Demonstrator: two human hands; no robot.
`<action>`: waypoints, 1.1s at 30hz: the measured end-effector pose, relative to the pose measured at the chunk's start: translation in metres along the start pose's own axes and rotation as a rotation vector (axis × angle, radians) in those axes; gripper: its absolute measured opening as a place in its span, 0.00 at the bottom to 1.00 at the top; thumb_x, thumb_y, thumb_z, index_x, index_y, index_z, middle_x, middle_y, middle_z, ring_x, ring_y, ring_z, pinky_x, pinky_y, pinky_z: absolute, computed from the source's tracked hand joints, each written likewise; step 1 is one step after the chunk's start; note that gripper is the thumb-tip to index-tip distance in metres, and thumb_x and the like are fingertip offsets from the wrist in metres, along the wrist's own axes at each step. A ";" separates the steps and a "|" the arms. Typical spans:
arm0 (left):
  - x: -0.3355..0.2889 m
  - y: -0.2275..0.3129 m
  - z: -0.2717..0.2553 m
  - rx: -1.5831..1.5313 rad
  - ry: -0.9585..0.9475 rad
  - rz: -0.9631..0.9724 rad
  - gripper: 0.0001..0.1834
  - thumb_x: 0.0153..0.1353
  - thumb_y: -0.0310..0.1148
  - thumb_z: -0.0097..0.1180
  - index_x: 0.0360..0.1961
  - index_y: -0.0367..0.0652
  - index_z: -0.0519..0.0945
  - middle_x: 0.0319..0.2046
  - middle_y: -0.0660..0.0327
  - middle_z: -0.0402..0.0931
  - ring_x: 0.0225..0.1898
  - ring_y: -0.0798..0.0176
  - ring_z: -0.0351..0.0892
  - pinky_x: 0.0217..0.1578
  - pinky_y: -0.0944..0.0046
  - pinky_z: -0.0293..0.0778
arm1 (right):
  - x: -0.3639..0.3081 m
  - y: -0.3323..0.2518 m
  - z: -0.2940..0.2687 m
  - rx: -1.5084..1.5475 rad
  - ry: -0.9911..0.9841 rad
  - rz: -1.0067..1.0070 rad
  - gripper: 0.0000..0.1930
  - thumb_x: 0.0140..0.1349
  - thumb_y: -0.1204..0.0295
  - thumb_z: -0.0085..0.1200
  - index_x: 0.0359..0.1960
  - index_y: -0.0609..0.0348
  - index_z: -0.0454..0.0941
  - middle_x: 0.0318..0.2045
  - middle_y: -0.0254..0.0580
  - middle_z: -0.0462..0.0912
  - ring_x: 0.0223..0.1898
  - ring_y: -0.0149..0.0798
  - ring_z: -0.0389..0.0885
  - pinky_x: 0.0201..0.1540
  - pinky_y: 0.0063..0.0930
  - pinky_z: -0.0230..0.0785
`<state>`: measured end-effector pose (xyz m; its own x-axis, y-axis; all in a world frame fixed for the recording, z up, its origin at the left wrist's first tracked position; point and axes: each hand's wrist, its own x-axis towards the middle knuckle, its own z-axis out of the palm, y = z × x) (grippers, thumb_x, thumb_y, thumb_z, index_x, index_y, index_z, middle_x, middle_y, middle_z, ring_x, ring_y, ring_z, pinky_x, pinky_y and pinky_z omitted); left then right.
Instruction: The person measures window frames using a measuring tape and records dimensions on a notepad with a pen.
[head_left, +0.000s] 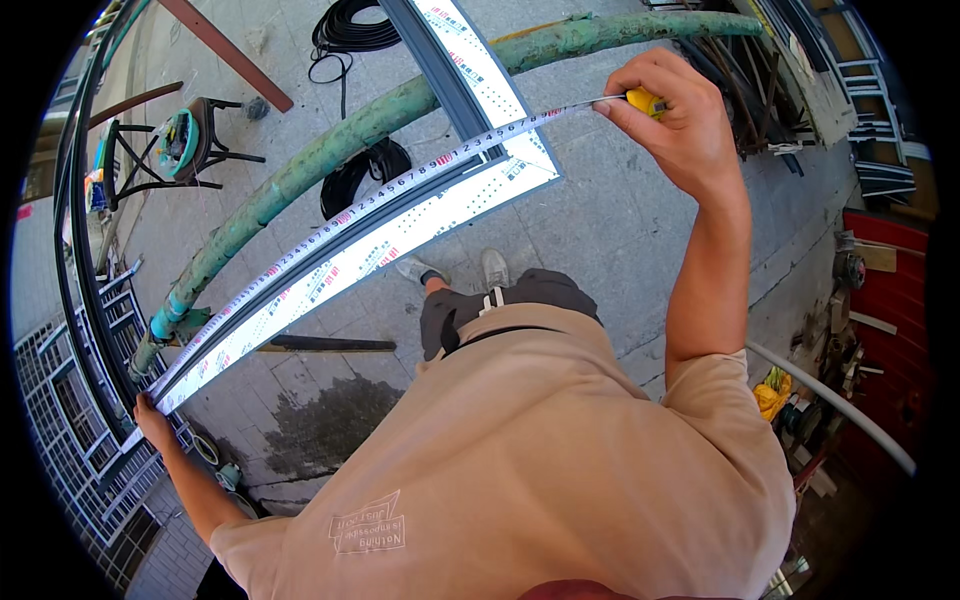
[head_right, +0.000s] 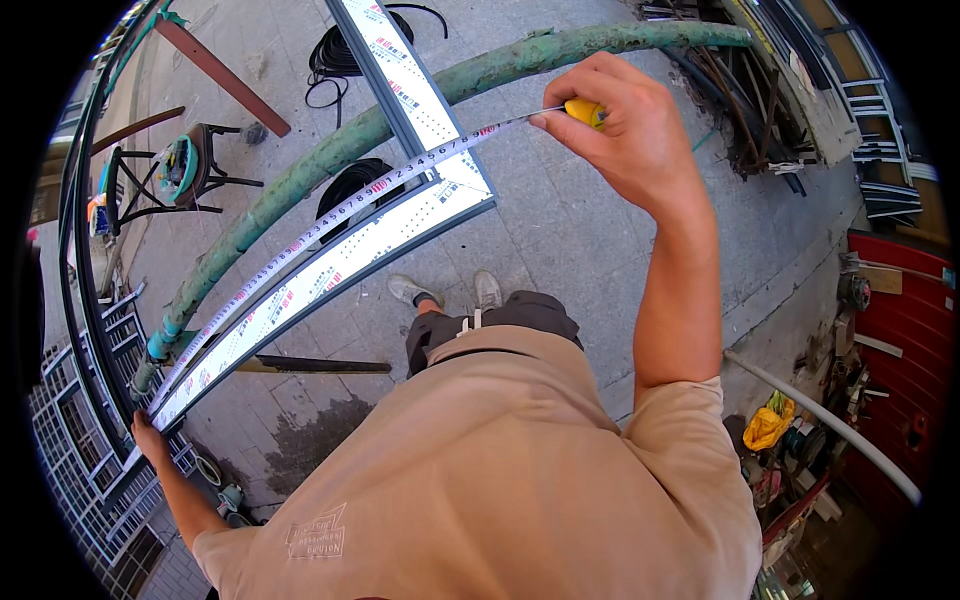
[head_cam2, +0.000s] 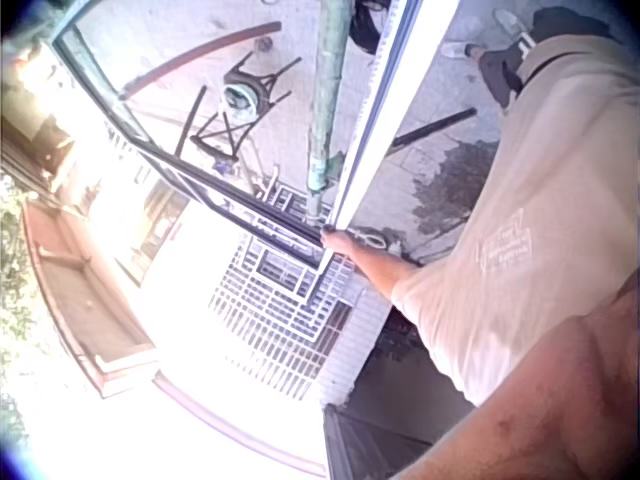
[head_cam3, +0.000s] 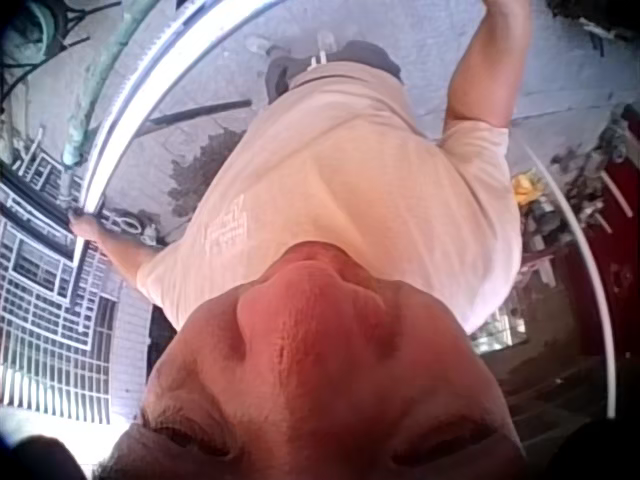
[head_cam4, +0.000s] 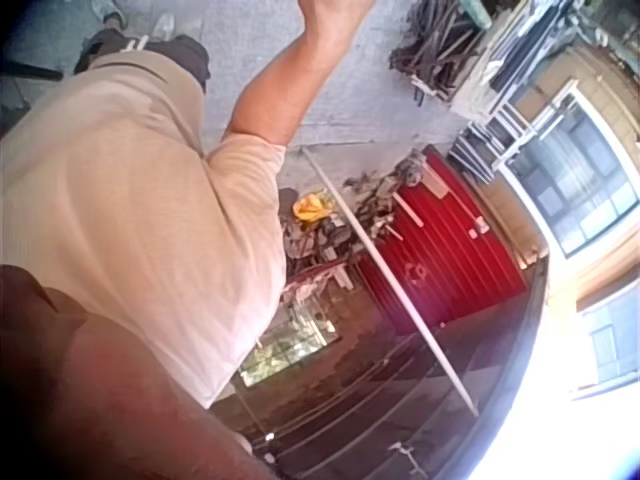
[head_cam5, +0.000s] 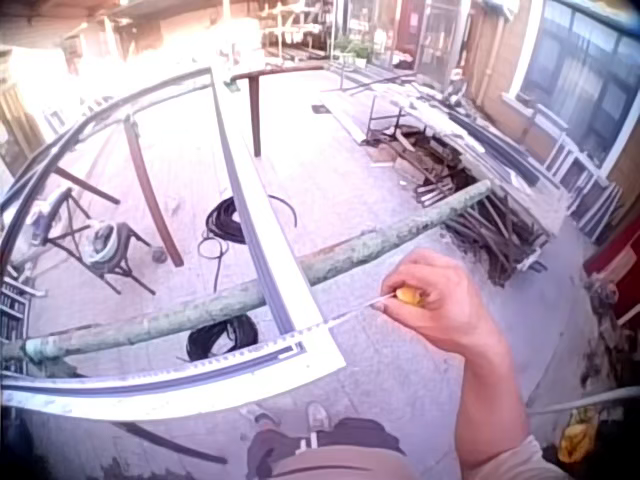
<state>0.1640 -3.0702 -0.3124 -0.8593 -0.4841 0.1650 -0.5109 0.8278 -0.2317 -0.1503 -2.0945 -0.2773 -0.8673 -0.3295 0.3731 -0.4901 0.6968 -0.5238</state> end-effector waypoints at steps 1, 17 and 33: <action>0.001 0.000 0.000 0.004 0.007 0.006 0.14 0.78 0.33 0.47 0.55 0.40 0.82 0.47 0.45 0.81 0.49 0.38 0.82 0.49 0.45 0.76 | 0.000 0.001 0.000 0.000 0.001 0.001 0.09 0.60 0.70 0.74 0.37 0.60 0.86 0.34 0.39 0.84 0.36 0.42 0.84 0.40 0.33 0.75; 0.006 0.002 -0.004 -0.014 0.007 0.007 0.14 0.76 0.32 0.48 0.54 0.40 0.82 0.47 0.44 0.81 0.48 0.36 0.82 0.49 0.44 0.76 | 0.000 0.003 -0.001 0.001 0.014 -0.008 0.10 0.59 0.69 0.74 0.37 0.59 0.87 0.35 0.39 0.85 0.37 0.42 0.84 0.41 0.34 0.76; 0.003 0.019 -0.008 -0.033 0.020 -0.010 0.11 0.75 0.30 0.49 0.50 0.40 0.82 0.45 0.44 0.81 0.47 0.37 0.82 0.47 0.45 0.76 | 0.003 0.001 0.000 0.020 0.010 0.021 0.09 0.59 0.68 0.74 0.35 0.58 0.87 0.33 0.41 0.84 0.35 0.45 0.83 0.40 0.36 0.75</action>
<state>0.1519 -3.0539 -0.3089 -0.8534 -0.4866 0.1868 -0.5179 0.8322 -0.1982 -0.1530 -2.0943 -0.2765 -0.8767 -0.3079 0.3695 -0.4731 0.6904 -0.5473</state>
